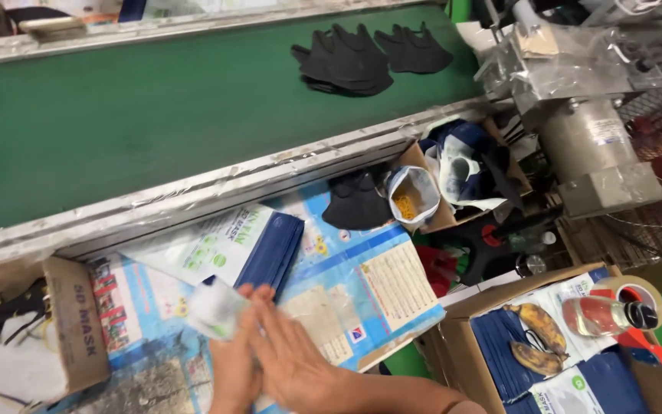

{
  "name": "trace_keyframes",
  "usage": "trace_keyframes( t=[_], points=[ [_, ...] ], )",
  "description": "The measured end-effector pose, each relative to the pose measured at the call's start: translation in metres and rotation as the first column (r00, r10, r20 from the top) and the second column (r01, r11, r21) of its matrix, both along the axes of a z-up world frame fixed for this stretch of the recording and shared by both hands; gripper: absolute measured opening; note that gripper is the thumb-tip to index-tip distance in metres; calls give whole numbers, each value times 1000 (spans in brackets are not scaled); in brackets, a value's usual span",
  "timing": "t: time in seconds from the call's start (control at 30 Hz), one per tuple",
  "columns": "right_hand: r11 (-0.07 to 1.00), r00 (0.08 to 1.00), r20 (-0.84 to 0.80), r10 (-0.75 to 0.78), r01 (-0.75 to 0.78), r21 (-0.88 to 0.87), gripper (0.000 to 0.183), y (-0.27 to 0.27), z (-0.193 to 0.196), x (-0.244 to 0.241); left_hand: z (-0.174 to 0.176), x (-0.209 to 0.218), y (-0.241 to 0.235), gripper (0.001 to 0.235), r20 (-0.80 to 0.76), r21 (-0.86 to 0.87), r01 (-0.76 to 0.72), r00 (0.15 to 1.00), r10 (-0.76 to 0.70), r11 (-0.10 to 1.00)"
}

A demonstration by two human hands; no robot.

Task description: Sorting, folding, and packaging face masks and fabric items into pouches on a conveyor belt line.

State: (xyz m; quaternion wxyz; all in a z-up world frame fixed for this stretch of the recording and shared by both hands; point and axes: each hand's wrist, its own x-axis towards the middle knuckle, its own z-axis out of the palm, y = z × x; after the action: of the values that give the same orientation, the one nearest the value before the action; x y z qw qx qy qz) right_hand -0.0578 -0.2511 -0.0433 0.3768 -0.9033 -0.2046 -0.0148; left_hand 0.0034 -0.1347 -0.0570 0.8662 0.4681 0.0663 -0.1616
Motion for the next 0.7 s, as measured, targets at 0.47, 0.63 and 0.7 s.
trace_keyframes(
  t=[0.47,0.63,0.7],
  points=[
    [725,874,-16,-485,391,-567,35,-358,-95,142,-70,-81,41,40,-82,171,620,783,-616,765],
    [228,966,-162,-200,-114,-967,32,-325,-88,205,-29,-84,52,45,-266,-4,523,821,-505,853],
    [282,948,-124,-294,-38,-959,51,-295,-42,186,-30,-90,57,43,-57,76,443,897,-439,893]
  ],
)
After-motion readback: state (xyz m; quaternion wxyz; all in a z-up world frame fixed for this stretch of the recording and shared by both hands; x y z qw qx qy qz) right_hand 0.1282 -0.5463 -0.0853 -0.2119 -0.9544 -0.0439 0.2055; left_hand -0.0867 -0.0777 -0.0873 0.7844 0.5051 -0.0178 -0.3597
